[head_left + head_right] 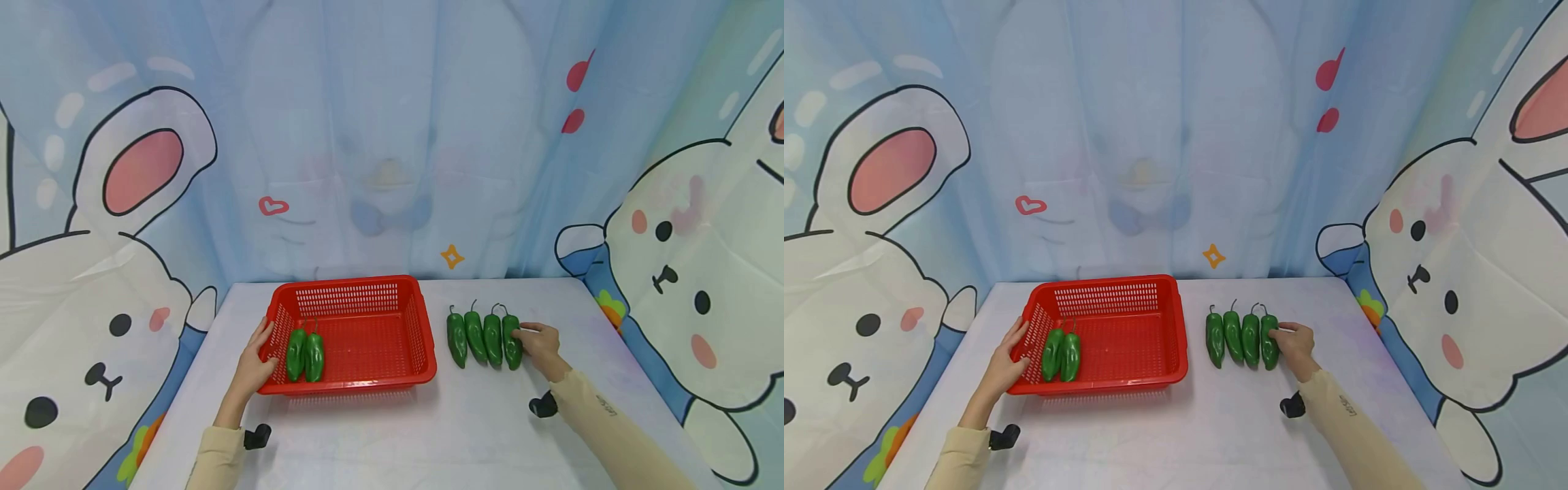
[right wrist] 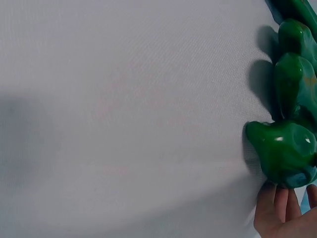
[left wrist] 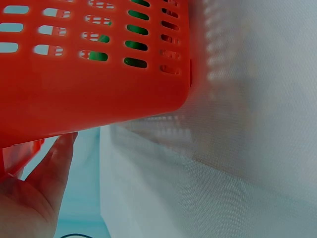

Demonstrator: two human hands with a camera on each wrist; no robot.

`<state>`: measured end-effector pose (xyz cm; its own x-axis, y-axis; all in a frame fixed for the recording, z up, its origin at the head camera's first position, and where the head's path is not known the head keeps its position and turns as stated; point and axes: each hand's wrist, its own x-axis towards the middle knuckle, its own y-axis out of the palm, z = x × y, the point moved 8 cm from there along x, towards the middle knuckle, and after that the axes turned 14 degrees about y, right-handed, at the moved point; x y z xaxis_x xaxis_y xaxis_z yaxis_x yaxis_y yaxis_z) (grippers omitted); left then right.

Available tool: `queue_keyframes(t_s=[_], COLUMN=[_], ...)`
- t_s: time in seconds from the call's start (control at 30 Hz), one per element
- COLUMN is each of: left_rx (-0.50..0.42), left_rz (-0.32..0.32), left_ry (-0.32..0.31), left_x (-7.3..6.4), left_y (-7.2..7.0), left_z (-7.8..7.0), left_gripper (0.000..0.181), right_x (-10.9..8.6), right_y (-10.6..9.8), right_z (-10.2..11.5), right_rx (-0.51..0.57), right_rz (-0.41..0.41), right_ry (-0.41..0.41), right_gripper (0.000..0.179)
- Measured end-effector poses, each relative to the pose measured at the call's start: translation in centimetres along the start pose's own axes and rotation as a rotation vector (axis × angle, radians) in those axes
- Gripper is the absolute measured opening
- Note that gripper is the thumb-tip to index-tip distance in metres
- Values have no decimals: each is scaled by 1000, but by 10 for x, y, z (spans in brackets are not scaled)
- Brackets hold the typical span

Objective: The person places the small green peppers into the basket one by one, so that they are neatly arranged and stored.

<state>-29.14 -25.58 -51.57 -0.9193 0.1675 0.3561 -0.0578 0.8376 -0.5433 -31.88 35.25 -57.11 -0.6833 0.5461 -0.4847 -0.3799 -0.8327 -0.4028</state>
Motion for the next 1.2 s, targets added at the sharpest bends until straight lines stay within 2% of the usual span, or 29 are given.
queue_keyframes(t_s=[0.2, 0.4, 0.57, 0.87, 1.1, 1.2], left_rx=[-9, -9, -4, -2, 6, 3], left_rz=[-3, -2, 0, 3, 0, 0], left_ry=[21, 11, 1, -8, 6, 8], left_x=[-2, -2, -2, -2, -1, 0], left_y=[2, 3, 1, -1, -2, -1], left_z=[-1, -2, -3, -3, -4, -4], left_gripper=[78, 78, 79, 78, 79, 79], right_x=[-7, -3, 2, -25, -34, -40], right_y=[-2, -6, -8, -9, -6, -6], right_z=[1, 5, 10, 39, 56, 62], right_rx=[-14, 35, 80, 185, 255, 252], right_rz=[-37, -1, 14, 86, 123, 147], right_ry=[6, 5, 41, -20, -10, -17], right_gripper=[49, 52, 54, 55, 54, 55])
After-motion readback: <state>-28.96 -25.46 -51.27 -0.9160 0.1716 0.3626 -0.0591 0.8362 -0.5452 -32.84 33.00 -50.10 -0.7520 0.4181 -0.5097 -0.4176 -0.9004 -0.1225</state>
